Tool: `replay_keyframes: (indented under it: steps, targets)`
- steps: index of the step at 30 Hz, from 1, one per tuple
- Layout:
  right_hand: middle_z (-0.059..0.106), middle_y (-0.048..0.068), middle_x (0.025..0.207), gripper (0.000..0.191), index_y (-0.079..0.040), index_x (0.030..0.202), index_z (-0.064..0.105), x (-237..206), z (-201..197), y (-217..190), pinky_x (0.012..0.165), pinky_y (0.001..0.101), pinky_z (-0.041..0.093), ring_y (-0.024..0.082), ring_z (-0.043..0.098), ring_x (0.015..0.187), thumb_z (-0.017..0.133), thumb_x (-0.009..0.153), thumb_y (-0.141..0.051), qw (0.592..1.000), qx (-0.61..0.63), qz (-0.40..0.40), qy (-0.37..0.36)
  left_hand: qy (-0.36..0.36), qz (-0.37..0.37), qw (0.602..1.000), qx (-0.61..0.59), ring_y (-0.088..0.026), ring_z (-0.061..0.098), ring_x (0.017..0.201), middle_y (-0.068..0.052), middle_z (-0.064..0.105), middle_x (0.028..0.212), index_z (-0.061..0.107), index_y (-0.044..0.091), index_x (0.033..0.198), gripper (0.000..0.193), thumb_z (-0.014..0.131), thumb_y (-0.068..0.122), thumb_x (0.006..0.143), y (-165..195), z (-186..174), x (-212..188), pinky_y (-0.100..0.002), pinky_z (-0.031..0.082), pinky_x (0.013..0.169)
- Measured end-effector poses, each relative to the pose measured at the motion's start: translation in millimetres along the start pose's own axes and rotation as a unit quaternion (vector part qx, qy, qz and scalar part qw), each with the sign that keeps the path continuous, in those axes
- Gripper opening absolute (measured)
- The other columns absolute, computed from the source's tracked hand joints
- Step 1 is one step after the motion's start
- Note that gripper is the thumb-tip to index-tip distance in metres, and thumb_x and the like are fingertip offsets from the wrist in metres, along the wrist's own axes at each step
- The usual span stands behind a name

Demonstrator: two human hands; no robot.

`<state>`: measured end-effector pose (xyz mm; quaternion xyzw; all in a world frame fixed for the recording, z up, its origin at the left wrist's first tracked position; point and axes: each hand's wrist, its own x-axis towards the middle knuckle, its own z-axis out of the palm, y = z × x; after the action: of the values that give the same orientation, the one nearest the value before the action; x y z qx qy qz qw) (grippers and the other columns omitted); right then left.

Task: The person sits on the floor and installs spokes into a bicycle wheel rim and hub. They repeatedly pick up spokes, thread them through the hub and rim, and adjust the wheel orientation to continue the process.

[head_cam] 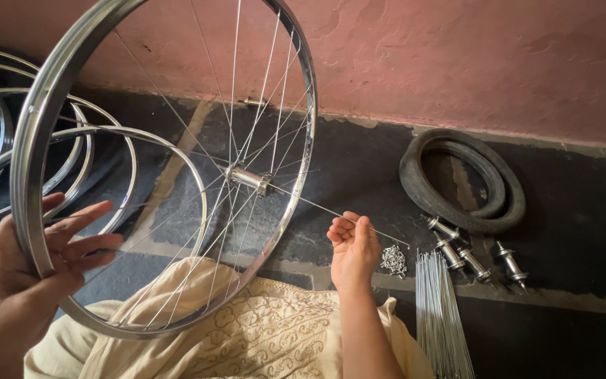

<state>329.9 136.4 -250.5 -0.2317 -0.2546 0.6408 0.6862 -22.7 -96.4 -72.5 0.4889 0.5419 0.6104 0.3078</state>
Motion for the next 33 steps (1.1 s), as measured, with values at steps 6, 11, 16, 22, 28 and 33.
replay_keyframes:
  steps: [6, 11, 16, 22, 28, 33]
  targets:
    - [0.072, 0.014, 0.094, 0.035, 0.0, 0.113, 0.064, 2, -5, 1, 0.074, 0.0337, 0.058, 0.02, 0.068, 0.081, 0.059, 0.105, -0.034, 1.0, 0.0, -0.009, -0.021, 0.005, -0.006, 1.0, 0.024, -0.04, 0.065, 0.123, -0.032, 0.05, 0.153, 0.027, 0.014, 0.16, 0.102, 0.043, -0.026, 0.068, -2, 0, -4, -0.05, 0.052, 0.095]
    - [0.071, 0.014, 0.096, 0.032, -0.001, 0.114, 0.063, 3, -8, 2, 0.077, 0.034, 0.059, 0.02, 0.069, 0.085, 0.058, 0.105, -0.031, 1.0, -0.016, -0.016, -0.009, -0.011, 0.004, 1.0, 0.014, -0.039, 0.065, 0.123, -0.031, 0.049, 0.155, 0.025, 0.015, 0.162, 0.104, 0.044, -0.025, 0.068, -3, 2, -6, -0.05, 0.052, 0.095]
    - [0.071, 0.015, 0.097, 0.032, 0.001, 0.115, 0.062, 3, -6, 1, 0.078, 0.0353, 0.059, 0.022, 0.069, 0.086, 0.057, 0.107, -0.03, 1.0, -0.013, -0.012, -0.025, -0.018, 0.003, 1.0, 0.013, -0.039, 0.066, 0.123, -0.031, 0.049, 0.156, 0.026, 0.016, 0.162, 0.106, 0.045, -0.025, 0.066, -4, 2, -7, -0.05, 0.052, 0.096]
    - [0.07, 0.015, 0.106, 0.028, -0.001, 0.118, 0.06, 4, -3, 4, 0.089, 0.0365, 0.058, 0.022, 0.068, 0.097, 0.056, 0.104, -0.025, 0.997, 0.029, 0.043, -0.064, -0.018, -0.007, 1.0, 0.013, -0.038, 0.067, 0.123, -0.028, 0.051, 0.156, 0.026, 0.017, 0.161, 0.102, 0.045, -0.025, 0.071, -3, 7, -8, -0.049, 0.054, 0.093]
    - [0.069, 0.014, 0.109, 0.025, -0.003, 0.12, 0.06, 17, 18, 26, 0.091, 0.0392, 0.055, 0.022, 0.065, 0.102, 0.057, 0.106, -0.023, 0.996, -0.011, 0.06, -0.062, -0.024, -0.012, 1.0, -0.012, -0.037, 0.067, 0.122, -0.025, 0.052, 0.154, 0.029, 0.018, 0.156, 0.098, 0.046, -0.025, 0.069, -1, 21, -5, -0.047, 0.06, 0.094]
    - [0.065, 0.004, 0.126, 0.033, -0.005, 0.124, 0.06, 18, 60, 43, 0.096, 0.0325, 0.05, 0.01, 0.061, 0.108, 0.062, 0.099, -0.027, 0.988, -0.129, 0.078, -0.02, -0.019, -0.047, 0.999, 0.008, -0.033, 0.068, 0.118, -0.018, 0.053, 0.151, 0.031, 0.019, 0.147, 0.088, 0.048, -0.024, 0.072, 2, 35, -10, -0.043, 0.056, 0.088]
